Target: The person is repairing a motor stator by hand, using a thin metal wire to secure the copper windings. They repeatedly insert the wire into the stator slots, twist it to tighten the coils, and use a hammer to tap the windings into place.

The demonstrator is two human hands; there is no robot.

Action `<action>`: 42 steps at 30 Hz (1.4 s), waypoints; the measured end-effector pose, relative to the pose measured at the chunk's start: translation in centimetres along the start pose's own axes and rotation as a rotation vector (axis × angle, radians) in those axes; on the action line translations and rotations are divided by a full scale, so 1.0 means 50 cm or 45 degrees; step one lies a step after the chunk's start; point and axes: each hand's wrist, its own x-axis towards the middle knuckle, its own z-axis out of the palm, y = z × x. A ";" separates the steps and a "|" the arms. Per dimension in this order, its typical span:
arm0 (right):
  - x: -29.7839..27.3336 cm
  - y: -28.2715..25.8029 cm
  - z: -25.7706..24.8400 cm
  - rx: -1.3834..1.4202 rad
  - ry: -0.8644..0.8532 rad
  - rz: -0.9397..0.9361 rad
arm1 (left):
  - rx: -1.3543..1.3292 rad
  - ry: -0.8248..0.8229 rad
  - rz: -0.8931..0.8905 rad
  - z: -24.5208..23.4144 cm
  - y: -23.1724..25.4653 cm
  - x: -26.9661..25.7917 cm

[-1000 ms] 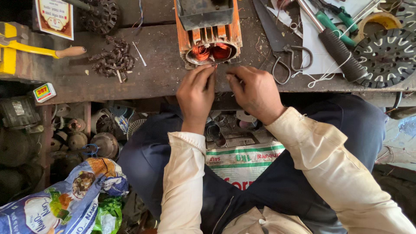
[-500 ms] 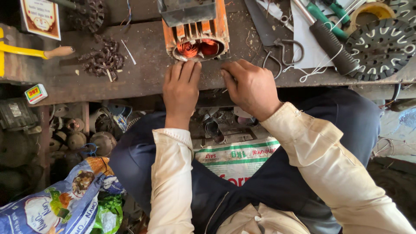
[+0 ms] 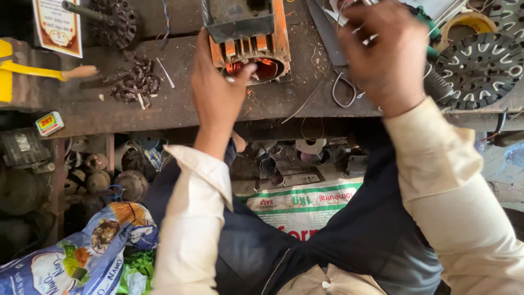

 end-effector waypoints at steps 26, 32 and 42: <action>-0.006 0.026 -0.098 0.618 0.138 0.893 | 0.653 0.096 0.736 0.016 0.035 0.120; -0.065 0.102 -0.140 0.729 0.362 0.729 | 0.729 -0.058 0.779 0.028 0.116 0.047; -0.134 0.131 -0.181 -0.175 -0.004 0.162 | 0.465 -0.197 0.726 -0.031 0.108 0.015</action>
